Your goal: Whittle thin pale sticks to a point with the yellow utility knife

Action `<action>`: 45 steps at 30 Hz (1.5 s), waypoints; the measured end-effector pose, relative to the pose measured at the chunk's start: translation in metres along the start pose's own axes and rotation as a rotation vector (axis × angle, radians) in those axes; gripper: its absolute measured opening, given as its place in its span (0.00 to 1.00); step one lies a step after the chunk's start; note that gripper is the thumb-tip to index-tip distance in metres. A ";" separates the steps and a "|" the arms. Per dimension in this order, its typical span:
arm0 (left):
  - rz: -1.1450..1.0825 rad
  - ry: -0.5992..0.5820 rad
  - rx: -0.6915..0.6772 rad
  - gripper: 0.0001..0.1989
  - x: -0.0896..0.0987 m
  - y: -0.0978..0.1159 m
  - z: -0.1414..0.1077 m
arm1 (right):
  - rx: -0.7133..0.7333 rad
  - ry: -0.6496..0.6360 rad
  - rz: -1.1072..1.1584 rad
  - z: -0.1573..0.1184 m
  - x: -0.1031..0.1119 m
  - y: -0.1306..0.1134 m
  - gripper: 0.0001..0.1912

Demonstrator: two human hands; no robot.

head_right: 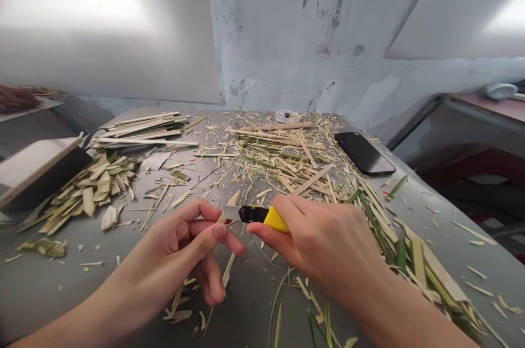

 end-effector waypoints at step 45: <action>-0.096 -0.090 -0.063 0.10 0.001 -0.004 -0.004 | 0.026 -0.045 0.113 0.004 0.002 0.004 0.26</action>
Point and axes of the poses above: each hand's wrist, its own z-axis towards the middle knuckle, its own x-axis out of the back of the hand, y = z × x, the point moved 1 cm from there along z, towards the middle knuckle, and after that the axes turned 11 degrees about -z, right-handed, at the moved point
